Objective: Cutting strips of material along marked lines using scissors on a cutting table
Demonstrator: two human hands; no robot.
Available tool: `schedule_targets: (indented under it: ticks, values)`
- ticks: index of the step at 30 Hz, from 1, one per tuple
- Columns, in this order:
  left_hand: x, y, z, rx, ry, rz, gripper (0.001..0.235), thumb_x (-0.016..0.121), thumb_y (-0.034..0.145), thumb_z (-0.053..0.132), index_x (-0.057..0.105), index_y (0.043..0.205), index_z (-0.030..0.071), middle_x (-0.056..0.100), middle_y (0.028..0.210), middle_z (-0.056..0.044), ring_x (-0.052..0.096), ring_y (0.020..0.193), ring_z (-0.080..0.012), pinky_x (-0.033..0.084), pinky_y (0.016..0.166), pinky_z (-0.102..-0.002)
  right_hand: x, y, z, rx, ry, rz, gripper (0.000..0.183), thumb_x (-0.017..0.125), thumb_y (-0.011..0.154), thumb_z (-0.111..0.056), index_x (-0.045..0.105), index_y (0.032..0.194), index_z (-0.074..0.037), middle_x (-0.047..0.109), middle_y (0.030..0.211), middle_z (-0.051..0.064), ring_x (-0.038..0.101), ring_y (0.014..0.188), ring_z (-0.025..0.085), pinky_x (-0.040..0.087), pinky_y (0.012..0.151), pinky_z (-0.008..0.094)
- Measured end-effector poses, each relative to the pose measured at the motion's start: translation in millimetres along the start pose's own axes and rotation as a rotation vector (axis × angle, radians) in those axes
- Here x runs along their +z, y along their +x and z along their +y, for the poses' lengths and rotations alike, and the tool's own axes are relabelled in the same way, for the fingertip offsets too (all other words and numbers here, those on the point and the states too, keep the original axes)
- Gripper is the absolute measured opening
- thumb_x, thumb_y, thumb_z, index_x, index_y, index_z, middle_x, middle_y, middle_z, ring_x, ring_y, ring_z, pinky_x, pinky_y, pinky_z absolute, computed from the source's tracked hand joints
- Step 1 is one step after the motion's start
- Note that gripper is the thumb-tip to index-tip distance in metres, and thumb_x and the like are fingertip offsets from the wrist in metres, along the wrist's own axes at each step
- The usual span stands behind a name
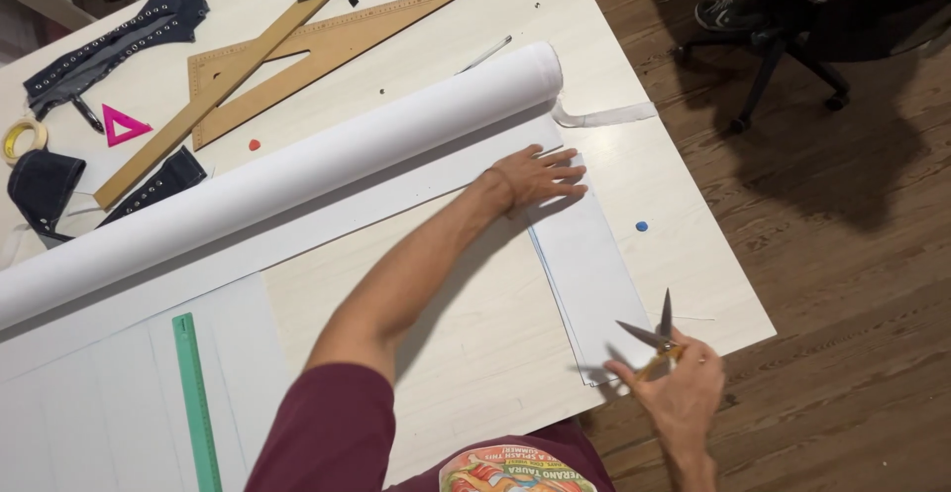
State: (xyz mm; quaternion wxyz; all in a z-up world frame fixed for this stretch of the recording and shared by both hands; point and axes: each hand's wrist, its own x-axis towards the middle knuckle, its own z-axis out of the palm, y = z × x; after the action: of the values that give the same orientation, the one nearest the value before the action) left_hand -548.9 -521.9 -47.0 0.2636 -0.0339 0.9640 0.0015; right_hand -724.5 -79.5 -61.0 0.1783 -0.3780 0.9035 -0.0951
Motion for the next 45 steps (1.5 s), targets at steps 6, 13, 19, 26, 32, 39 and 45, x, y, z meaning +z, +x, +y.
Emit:
schedule_targets:
  ticks: [6, 13, 19, 26, 32, 39, 45]
  values:
    - [-34, 18, -11, 0.198, 0.130, 0.009, 0.155, 0.119, 0.052, 0.030, 0.024, 0.175, 0.027, 0.027, 0.178, -0.003, 0.025, 0.168, -0.0264, 0.050, 0.114, -0.056, 54, -22, -32, -0.103, -0.120, 0.092, 0.155, 0.096, 0.059, -0.093, 0.050, 0.179, -0.006, 0.070, 0.161, 0.017, 0.040, 0.173, 0.040, 0.038, 0.128, 0.069]
    - [-31, 29, -16, 0.242, 0.174, -0.037, 0.184, 0.122, 0.053, 0.042, -0.004, 0.186, 0.029, 0.014, 0.186, -0.003, 0.011, 0.180, -0.0286, 0.037, 0.133, -0.069, 60, -30, -38, -0.116, -0.118, 0.195, 0.171, 0.084, 0.054, -0.104, 0.040, 0.183, 0.000, 0.086, 0.130, 0.005, 0.041, 0.177, 0.040, 0.040, 0.128, 0.064]
    - [-12, 29, -19, 0.300, 0.156, 0.088, 0.166, 0.119, 0.036, 0.035, 0.024, 0.173, 0.034, 0.045, 0.151, -0.006, 0.054, 0.141, -0.0261, 0.053, 0.097, -0.061, 71, -30, -33, -0.157, -0.190, 0.165, 0.160, 0.085, 0.062, -0.101, 0.044, 0.182, -0.004, 0.085, 0.130, 0.000, 0.052, 0.166, 0.036, 0.040, 0.130, 0.064]
    - [3, 9, -12, 0.245, 0.161, 0.018, 0.165, 0.120, 0.044, 0.047, 0.019, 0.175, 0.038, 0.036, 0.161, -0.008, 0.044, 0.156, -0.0307, 0.042, 0.119, -0.077, 79, -35, -24, -0.377, -0.109, 0.302, 0.150, 0.097, 0.061, -0.086, 0.047, 0.176, -0.004, 0.078, 0.124, 0.002, 0.064, 0.143, 0.038, 0.047, 0.121, 0.067]
    - [-2, 3, -8, 0.220, 0.113, -0.015, 0.166, 0.121, 0.046, 0.042, 0.018, 0.176, 0.037, 0.038, 0.164, -0.009, 0.041, 0.160, -0.0318, 0.029, 0.125, -0.091, 31, -11, -30, -0.024, 0.071, -0.036, 0.134, 0.098, 0.059, -0.085, 0.062, 0.165, -0.011, 0.077, 0.137, 0.021, 0.057, 0.148, 0.040, 0.041, 0.125, 0.067]
    - [14, 11, -1, 0.112, 0.136, -0.010, 0.160, 0.120, 0.045, 0.031, 0.034, 0.179, 0.042, 0.037, 0.179, -0.005, 0.040, 0.173, -0.0325, 0.038, 0.134, -0.080, 47, 66, 34, -0.327, 0.218, 0.446, 0.064, 0.108, 0.082, -0.053, 0.053, 0.097, -0.024, 0.067, 0.087, -0.008, 0.071, 0.098, 0.026, 0.052, 0.102, 0.041]
    - [32, 16, 4, 0.112, 0.150, 0.053, 0.156, 0.117, 0.043, 0.026, 0.038, 0.176, 0.045, 0.038, 0.179, -0.005, 0.043, 0.172, -0.0326, 0.041, 0.132, -0.077, 44, 98, 78, -0.227, 0.069, 0.483, 0.063, 0.109, 0.082, -0.035, 0.059, 0.117, -0.019, 0.063, 0.100, 0.005, 0.073, 0.111, 0.033, 0.050, 0.111, 0.049]
